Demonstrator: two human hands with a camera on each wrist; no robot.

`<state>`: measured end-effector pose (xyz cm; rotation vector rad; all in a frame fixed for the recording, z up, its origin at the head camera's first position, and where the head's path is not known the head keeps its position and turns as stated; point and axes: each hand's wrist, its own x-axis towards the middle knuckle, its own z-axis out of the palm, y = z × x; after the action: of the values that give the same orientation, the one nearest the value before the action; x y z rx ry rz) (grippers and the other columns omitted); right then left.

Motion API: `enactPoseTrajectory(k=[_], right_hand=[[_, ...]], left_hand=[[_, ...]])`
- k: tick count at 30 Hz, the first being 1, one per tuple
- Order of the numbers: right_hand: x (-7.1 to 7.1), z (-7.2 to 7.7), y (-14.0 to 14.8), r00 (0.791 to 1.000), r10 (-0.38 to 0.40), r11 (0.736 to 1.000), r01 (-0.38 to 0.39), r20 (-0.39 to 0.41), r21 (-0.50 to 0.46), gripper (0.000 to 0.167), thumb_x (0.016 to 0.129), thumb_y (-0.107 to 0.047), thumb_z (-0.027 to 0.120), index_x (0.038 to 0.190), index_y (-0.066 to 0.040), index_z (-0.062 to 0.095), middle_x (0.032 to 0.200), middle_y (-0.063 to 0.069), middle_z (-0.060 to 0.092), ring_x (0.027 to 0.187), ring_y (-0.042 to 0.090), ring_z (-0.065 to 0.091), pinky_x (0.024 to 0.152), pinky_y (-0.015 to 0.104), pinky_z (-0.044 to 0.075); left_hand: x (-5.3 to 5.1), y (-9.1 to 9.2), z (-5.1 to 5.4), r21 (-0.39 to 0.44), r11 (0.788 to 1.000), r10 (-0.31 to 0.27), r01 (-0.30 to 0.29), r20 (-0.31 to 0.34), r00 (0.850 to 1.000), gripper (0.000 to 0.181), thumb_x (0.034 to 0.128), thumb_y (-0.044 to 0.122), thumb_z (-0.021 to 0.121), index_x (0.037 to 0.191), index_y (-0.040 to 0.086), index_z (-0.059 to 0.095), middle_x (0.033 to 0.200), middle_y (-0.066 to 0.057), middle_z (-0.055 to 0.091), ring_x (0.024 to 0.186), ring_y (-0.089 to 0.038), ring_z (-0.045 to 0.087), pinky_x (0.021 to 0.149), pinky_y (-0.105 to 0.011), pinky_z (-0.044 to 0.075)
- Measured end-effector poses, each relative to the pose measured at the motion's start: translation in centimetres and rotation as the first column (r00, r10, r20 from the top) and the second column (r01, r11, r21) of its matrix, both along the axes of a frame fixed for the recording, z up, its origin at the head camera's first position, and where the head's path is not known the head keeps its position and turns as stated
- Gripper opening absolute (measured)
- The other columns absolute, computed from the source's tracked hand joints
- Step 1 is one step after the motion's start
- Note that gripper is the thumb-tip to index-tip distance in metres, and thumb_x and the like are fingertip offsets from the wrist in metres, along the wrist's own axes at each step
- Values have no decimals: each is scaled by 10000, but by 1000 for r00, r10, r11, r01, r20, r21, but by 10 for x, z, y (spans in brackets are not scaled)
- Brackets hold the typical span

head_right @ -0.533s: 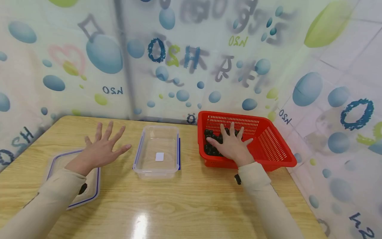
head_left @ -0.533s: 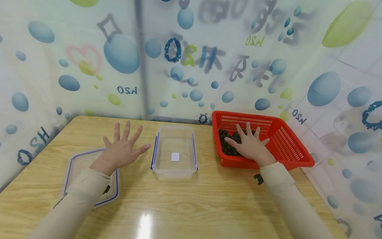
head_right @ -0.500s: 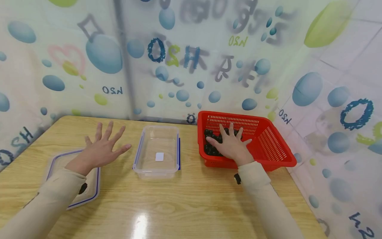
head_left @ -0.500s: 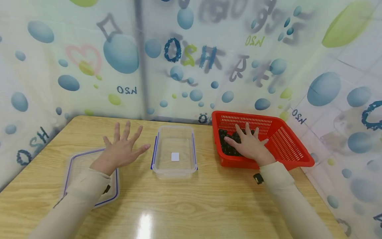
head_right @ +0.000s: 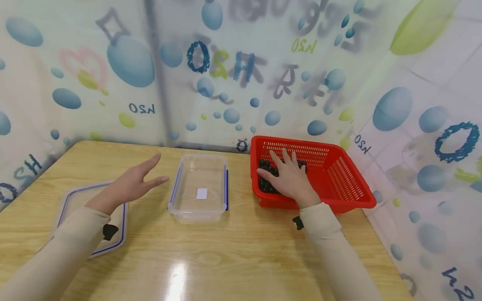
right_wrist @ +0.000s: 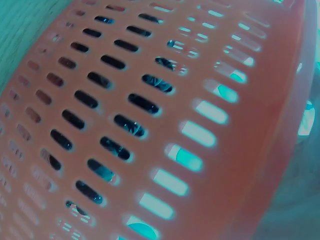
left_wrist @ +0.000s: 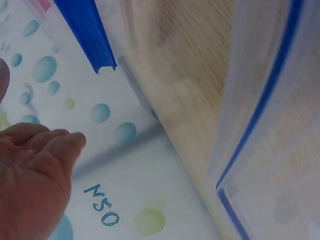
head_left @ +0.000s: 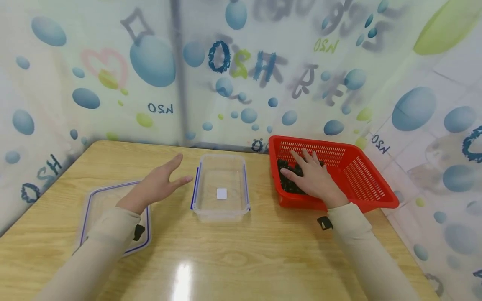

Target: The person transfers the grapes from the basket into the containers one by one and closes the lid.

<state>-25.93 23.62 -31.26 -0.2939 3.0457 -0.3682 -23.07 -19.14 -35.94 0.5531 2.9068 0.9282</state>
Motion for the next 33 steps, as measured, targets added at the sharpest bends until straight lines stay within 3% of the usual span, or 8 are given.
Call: enactPoseTrajectory(k=[6,11,17,25,33], right_hand=[[0,3,-4,999,30,998,-31,-34,-47,870,917,-698,455,1587,-201,209,1621,181,99,1450,437,99,1046,706,218],[-1,1,-4,999,22,998,-23,-23,-56,845,925,-673,475,1574,-177,260,1608,190,151,1419,448,206,1026,692,283],[-6,-8,-3,999,40,997,-38,25,-64,713,938,-449,633,1530,-147,376,1578,209,228,1383,461,277,1006,696,315],[-15,-22,-5,991,59,998,-56,119,-25,721,875,-400,721,1495,-157,446,1506,235,337,1314,493,294,981,681,364],[-24,-25,-12,992,4,997,-14,129,77,726,818,-321,780,1454,-124,489,1383,236,388,1202,500,235,873,655,458]], left_hand=[[-3,12,-3,90,995,-43,38,57,997,755,1019,412,527,1550,-4,188,1556,-248,237,1313,-490,379,1071,-568,323],[-6,20,-9,69,995,-73,67,86,994,746,1013,418,536,1532,-22,233,1508,-289,300,1277,-493,426,1040,-568,366],[-6,22,-16,50,995,-93,90,82,992,706,1013,383,551,1516,-31,276,1361,-366,451,1235,-496,469,1007,-574,402],[-4,21,-19,55,991,-124,121,59,991,706,991,285,615,1519,-21,261,1549,-206,254,1382,-433,276,1107,-561,254],[-5,23,-16,43,993,-109,107,69,992,723,983,315,624,1530,10,264,1560,-183,247,1384,-425,280,1103,-563,262]])
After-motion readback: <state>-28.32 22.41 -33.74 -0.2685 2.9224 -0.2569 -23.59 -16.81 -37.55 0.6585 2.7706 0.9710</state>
